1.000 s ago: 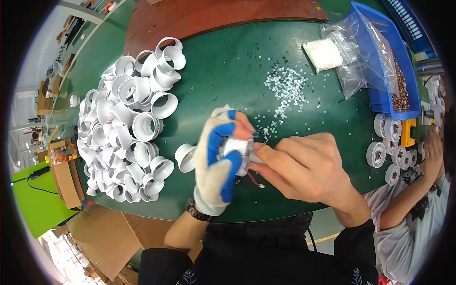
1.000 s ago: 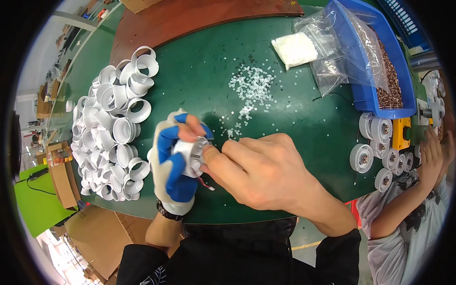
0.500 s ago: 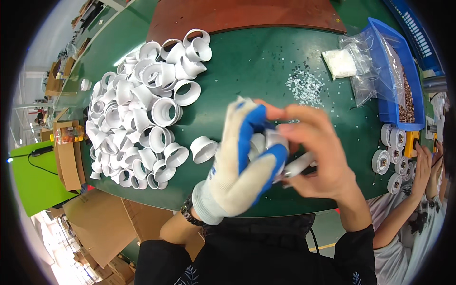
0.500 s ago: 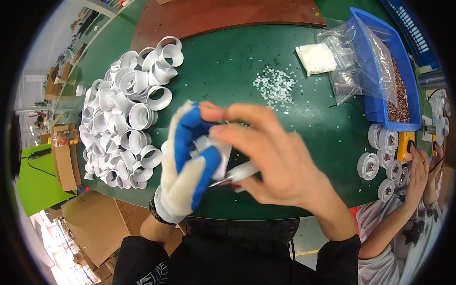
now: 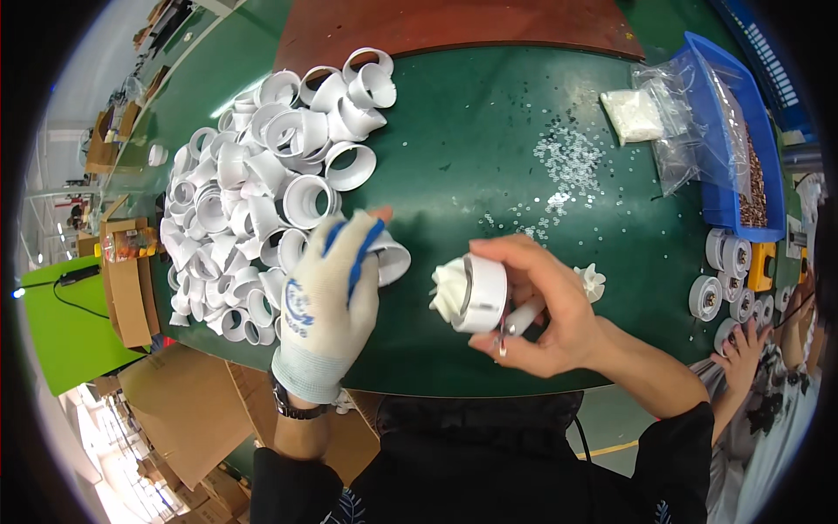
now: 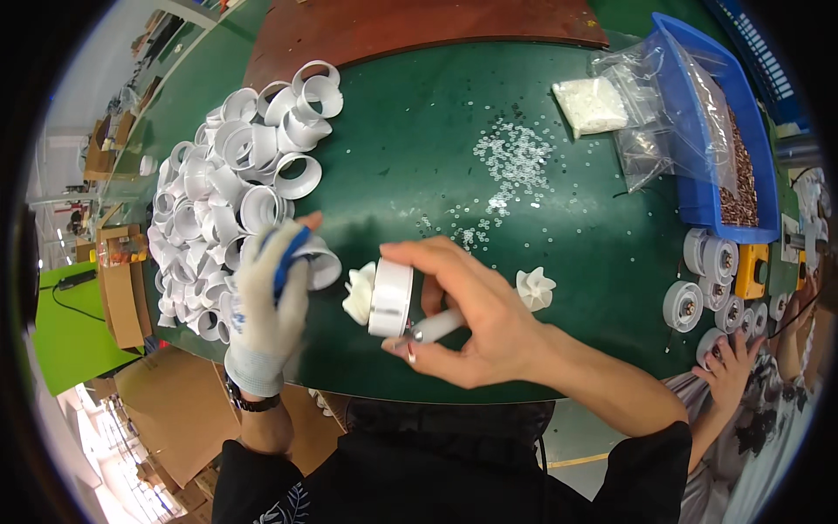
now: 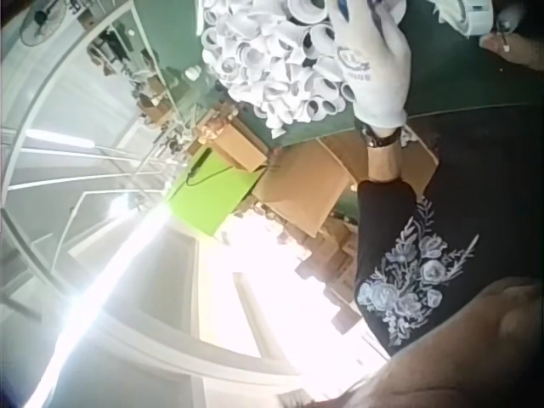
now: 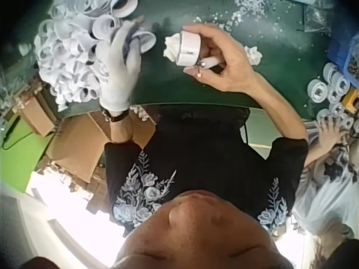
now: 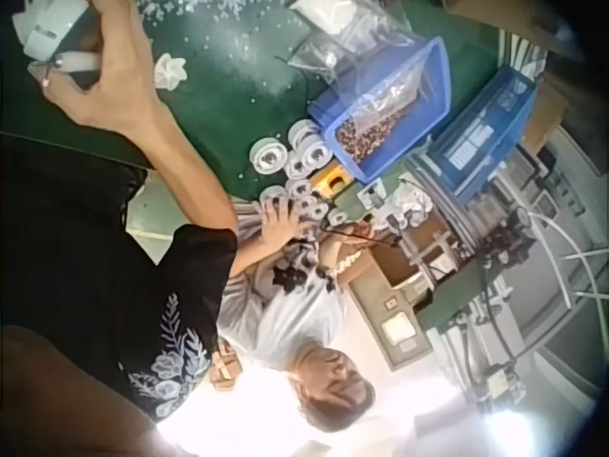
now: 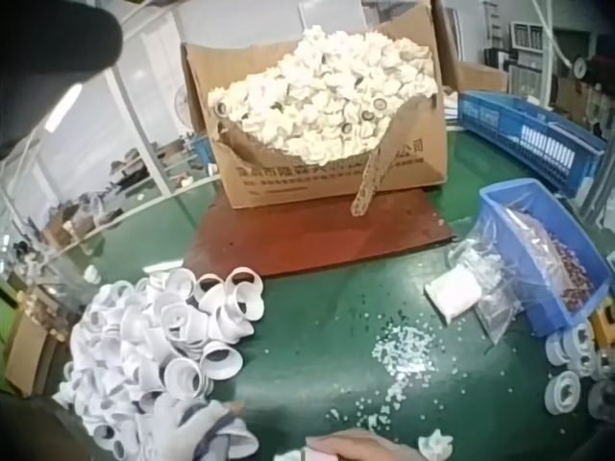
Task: Manually assembling small white plastic housings by inserting metal terminals and using a probe tool.
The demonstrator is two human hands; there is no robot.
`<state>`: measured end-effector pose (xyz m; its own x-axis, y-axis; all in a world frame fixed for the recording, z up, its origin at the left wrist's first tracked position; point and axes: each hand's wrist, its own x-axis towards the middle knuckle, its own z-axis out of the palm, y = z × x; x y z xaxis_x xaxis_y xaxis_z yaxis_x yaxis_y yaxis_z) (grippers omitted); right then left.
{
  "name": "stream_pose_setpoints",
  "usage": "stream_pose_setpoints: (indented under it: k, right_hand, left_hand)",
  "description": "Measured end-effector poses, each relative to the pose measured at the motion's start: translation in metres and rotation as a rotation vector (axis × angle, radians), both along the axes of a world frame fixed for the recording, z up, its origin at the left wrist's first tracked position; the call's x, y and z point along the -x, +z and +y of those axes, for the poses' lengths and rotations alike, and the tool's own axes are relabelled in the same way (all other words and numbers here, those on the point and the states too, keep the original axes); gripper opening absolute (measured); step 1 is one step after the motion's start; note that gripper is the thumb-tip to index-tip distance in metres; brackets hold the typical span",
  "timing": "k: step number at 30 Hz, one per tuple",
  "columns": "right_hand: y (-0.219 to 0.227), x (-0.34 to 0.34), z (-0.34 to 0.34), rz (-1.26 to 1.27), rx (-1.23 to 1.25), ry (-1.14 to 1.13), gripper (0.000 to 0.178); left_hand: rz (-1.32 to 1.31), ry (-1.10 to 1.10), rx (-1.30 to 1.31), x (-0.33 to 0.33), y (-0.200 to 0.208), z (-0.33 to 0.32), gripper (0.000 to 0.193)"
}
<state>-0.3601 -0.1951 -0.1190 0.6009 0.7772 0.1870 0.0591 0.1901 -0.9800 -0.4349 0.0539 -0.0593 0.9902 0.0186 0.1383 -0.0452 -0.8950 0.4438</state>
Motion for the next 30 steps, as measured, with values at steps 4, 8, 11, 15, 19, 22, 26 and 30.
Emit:
stream_pose_setpoints:
  k: [4, 8, 11, 15, 19, 22, 26, 30]
  right_hand:
    - [-0.001, -0.021, -0.007, 0.028, 0.05, -0.05, 0.073]
    - [0.003, -0.038, -0.016, -0.075, 0.085, -0.126, 0.071]
    - [0.004, -0.042, -0.019, -0.188, 0.048, -0.182, 0.07]
    - [0.01, -0.044, -0.017, -0.06, 0.075, -0.131, 0.071]
    - [0.001, -0.047, -0.017, -0.108, 0.023, -0.117, 0.073]
    - [0.002, -0.046, -0.015, -0.028, 0.034, -0.105, 0.075]
    - [0.003, -0.047, -0.011, -0.056, 0.038, -0.132, 0.076]
    - [0.005, -0.048, -0.014, -0.079, 0.075, -0.15, 0.077]
  left_hand:
    - [-0.37, -0.085, 0.251, -0.031, -0.012, -0.028, 0.049]
    - [-0.285, -0.232, 0.42, -0.046, -0.01, -0.062, 0.049]
    - [-0.322, -0.226, 0.745, -0.047, -0.038, -0.062, 0.051]
    - [-0.311, -0.218, 0.98, -0.042, -0.044, -0.06, 0.053]
    - [-0.207, -0.256, 0.639, -0.035, -0.047, -0.048, 0.057]
    - [-0.134, -0.184, 0.745, -0.037, -0.043, -0.053, 0.058]
    - [-0.038, -0.049, 0.993, -0.031, -0.045, -0.062, 0.059]
    - [-0.044, -0.057, 0.975, -0.033, -0.046, -0.058, 0.06]
